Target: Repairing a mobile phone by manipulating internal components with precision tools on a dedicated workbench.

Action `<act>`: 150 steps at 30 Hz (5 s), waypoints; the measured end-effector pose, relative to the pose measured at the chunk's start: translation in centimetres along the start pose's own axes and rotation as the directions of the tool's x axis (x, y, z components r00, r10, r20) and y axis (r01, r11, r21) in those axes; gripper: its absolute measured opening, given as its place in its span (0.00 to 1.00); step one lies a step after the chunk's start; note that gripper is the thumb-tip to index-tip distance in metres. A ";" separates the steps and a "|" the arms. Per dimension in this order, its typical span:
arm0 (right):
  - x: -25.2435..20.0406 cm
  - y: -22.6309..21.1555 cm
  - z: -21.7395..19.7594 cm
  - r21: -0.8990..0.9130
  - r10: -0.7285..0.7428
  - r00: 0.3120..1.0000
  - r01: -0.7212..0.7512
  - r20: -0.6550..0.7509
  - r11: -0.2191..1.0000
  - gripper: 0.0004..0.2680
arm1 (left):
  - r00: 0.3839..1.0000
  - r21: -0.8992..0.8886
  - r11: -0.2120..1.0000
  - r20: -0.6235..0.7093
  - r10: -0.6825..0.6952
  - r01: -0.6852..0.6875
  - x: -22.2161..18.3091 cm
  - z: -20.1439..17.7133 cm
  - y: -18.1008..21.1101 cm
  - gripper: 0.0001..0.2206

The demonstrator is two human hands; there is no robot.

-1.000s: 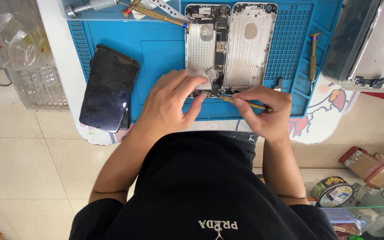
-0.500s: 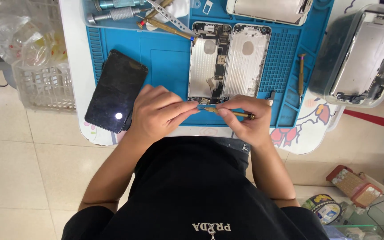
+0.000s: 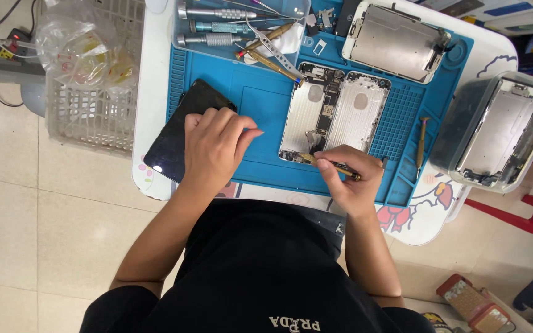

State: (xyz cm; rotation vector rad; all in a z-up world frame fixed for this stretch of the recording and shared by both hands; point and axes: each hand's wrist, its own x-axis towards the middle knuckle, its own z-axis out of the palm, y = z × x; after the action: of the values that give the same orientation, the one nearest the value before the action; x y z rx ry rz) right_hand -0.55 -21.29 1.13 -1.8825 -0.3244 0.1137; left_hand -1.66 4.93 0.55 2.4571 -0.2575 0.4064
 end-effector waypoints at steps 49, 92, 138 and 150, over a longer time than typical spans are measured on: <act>-1.5 4.0 -1.6 -0.005 0.007 0.959 -0.009 -0.282 1.000 0.05 | 0.917 -0.035 0.988 0.369 0.151 -0.149 1.2 3.6 4.0 0.01; -1.7 3.8 -0.9 0.093 0.011 0.980 0.008 -0.197 0.996 0.04 | 0.983 0.208 0.977 0.157 -0.091 0.058 2.6 0.9 -0.2 0.07; 0.3 0.3 0.1 0.203 0.105 0.988 -0.081 -0.110 0.976 0.06 | 0.988 0.119 0.993 0.150 -0.038 0.020 3.5 -0.1 -0.6 0.05; 0.6 -1.4 4.2 0.461 0.272 0.960 -0.270 0.062 0.846 0.11 | 0.993 -0.190 0.980 -0.093 -0.074 0.055 1.0 0.1 3.4 0.04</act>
State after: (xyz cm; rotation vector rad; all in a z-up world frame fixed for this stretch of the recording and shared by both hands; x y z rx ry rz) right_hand -1.22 -16.85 1.11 -1.4354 -0.0146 0.3487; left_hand -1.62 2.05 2.70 2.2475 -0.1656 0.4537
